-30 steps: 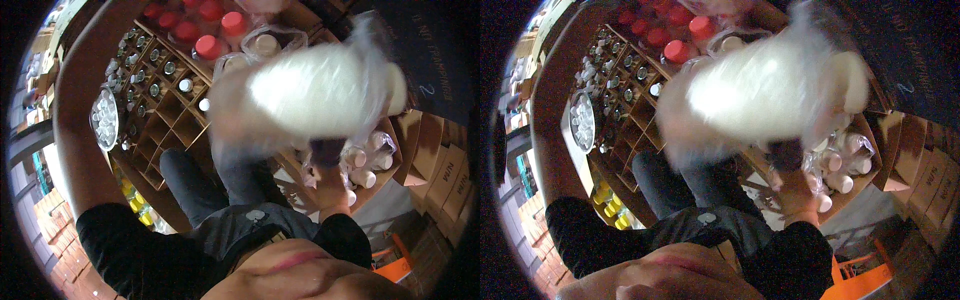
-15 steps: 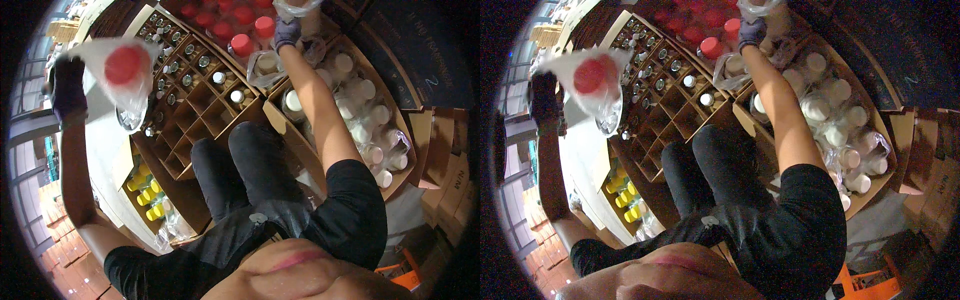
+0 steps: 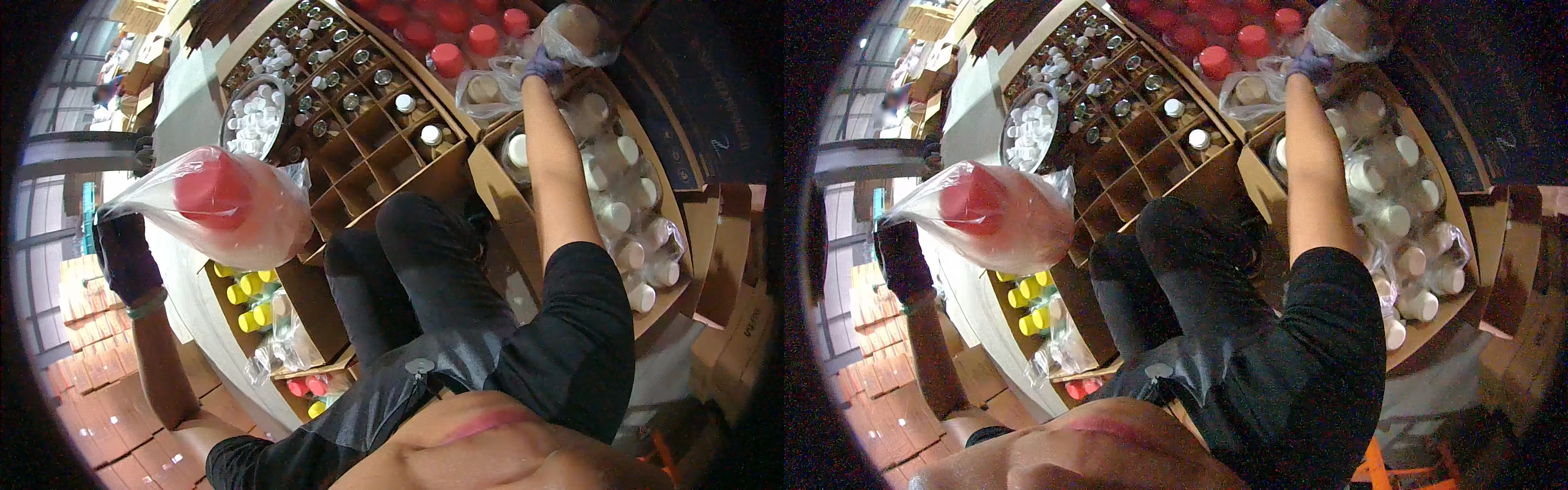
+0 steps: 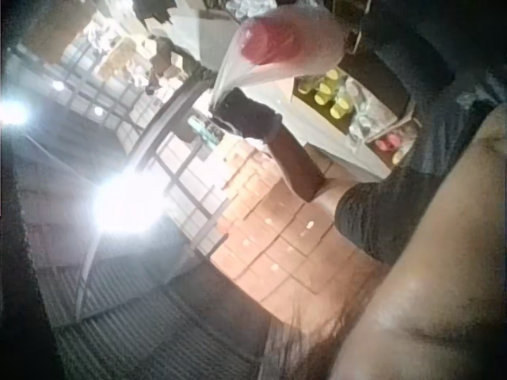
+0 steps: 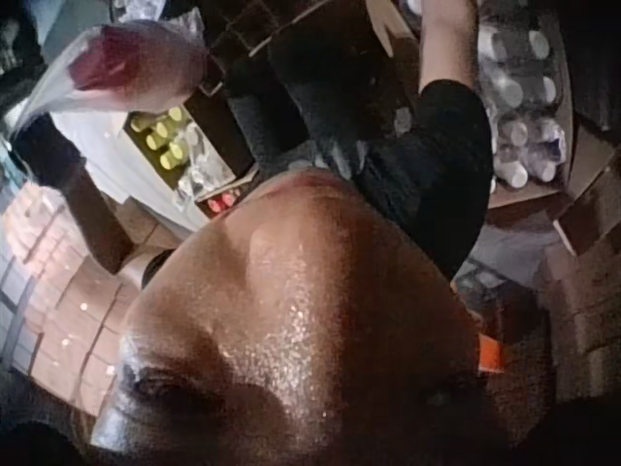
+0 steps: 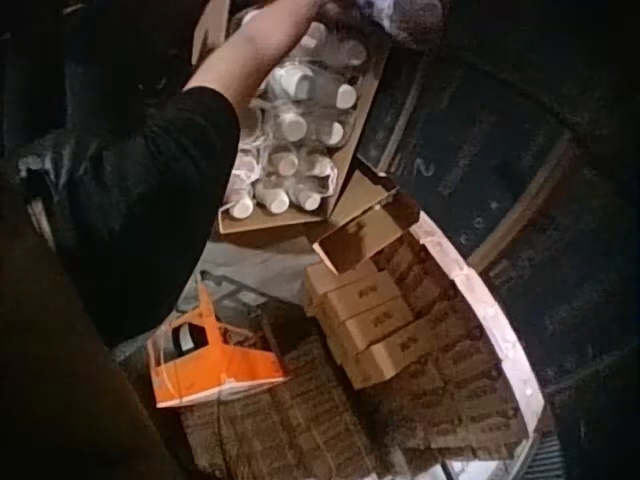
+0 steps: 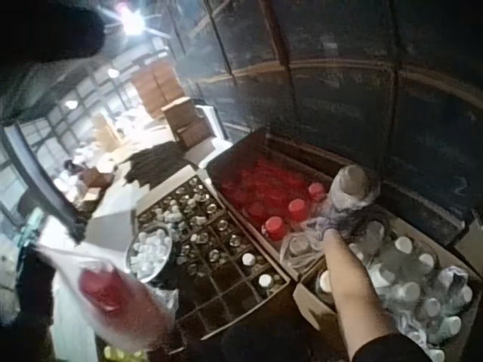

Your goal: The person assembles thermos bottles by inserting stainless steel inner liners into plastic outer shells and securing lids. They handle multiple bottles of different colors, remove plastic wrapping, and place the finished units into a cardboard box.

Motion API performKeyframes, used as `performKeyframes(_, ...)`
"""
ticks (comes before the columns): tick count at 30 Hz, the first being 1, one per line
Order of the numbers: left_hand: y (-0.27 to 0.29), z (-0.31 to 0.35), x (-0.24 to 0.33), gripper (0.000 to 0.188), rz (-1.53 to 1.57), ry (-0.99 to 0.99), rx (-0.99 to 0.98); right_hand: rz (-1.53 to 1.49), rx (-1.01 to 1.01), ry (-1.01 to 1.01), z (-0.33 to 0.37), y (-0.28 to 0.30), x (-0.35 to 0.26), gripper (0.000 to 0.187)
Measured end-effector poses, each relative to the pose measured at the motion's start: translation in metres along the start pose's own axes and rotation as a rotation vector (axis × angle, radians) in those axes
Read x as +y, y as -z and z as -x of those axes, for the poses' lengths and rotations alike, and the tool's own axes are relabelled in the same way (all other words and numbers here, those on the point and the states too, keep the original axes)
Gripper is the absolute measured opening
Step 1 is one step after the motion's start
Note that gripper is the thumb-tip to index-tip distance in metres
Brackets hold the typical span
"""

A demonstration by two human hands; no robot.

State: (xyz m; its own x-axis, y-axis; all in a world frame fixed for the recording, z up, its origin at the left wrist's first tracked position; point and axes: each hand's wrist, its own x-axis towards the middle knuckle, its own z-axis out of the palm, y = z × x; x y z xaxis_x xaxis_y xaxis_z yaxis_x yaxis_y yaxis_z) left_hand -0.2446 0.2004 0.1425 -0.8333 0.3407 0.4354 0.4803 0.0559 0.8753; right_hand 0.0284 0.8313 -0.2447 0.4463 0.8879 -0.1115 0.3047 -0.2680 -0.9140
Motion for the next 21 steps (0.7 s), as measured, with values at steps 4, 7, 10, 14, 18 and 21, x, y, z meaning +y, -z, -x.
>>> performKeyframes(4,0.015,0.035,0.032,0.025,0.257,0.102,-0.101,-0.005,0.025,0.196,-0.006,-0.038,0.040,0.056)
performKeyframes(7,0.013,0.055,0.041,0.025,0.158,0.113,0.048,0.062,-0.076,0.075,-0.027,-0.071,0.030,0.059)
performKeyframes(10,-0.014,0.075,0.058,0.033,0.141,0.173,0.114,0.156,-0.367,0.314,-0.054,-0.076,0.010,0.058)
performKeyframes(14,0.002,0.098,0.058,0.036,0.253,0.071,-0.049,0.252,-0.820,0.619,0.071,-0.062,-0.011,0.048)
performKeyframes(18,0.001,0.113,0.055,0.030,0.564,0.130,-0.200,-0.647,-1.374,0.371,0.293,0.123,-0.014,0.054)
performKeyframes(21,-0.031,0.108,0.067,0.037,0.377,-0.148,-0.512,-0.812,-1.476,0.570,0.370,0.252,-0.003,0.068)
